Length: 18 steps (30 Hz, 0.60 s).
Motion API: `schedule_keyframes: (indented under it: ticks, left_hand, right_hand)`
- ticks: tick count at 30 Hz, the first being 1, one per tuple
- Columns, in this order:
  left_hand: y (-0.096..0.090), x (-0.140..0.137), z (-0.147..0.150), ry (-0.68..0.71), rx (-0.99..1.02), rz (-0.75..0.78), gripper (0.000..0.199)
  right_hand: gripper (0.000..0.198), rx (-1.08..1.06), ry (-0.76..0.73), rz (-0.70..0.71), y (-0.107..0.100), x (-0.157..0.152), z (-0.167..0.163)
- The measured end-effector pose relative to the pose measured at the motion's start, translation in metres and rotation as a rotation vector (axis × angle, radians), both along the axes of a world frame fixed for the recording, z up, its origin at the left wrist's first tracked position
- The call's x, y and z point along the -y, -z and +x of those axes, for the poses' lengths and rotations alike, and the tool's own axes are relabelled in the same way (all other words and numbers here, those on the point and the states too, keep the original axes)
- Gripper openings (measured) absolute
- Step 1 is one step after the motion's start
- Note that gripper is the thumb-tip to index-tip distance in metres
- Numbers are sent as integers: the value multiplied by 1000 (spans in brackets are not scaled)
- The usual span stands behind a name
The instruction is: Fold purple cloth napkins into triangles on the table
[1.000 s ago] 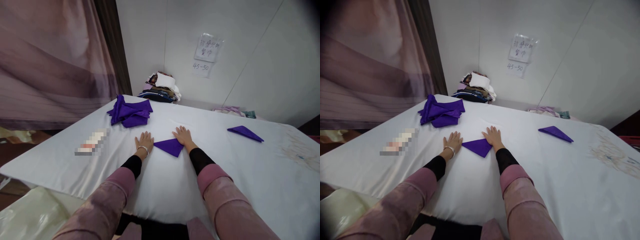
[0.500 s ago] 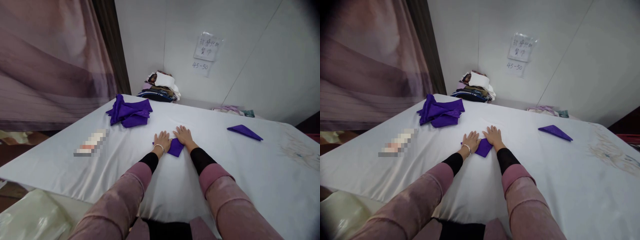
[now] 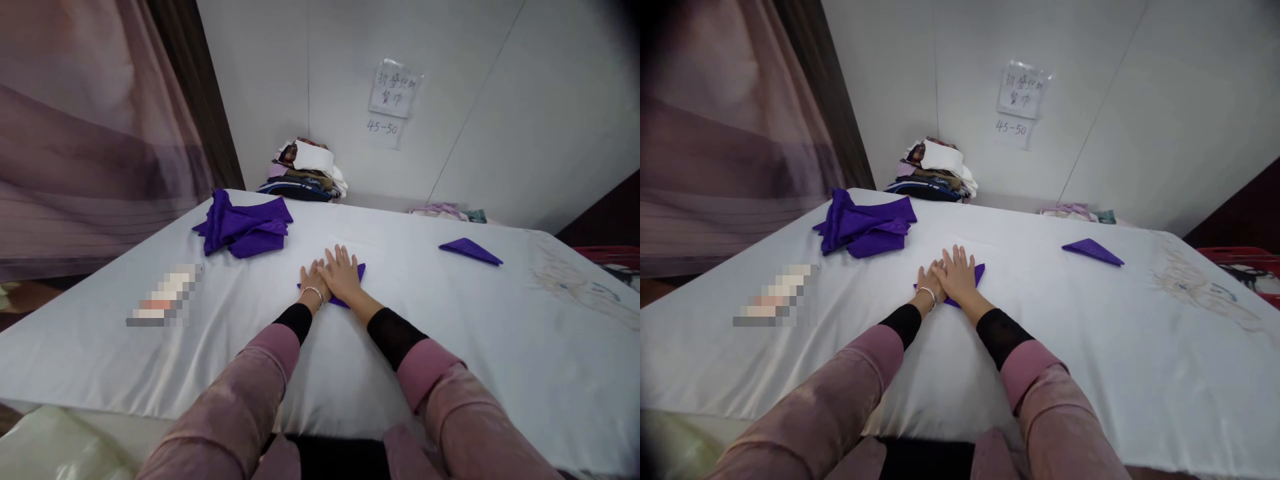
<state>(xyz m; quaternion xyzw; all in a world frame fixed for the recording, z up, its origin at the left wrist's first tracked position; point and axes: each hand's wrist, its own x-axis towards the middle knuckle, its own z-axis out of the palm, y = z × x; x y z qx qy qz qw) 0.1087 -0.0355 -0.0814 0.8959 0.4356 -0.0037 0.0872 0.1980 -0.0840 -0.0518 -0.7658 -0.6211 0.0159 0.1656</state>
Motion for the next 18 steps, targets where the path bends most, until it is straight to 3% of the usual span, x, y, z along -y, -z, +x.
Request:
schedule_keyframes:
  ticks: [7,18]
  left_hand:
    - [2,-2,1,-16,-42,-12,60]
    - [-1,0,1,-25,-26,-11,57]
  right_hand:
    - [59,-5,-67,41,19,20,0]
    - [60,8,-124,-27,11,33,2]
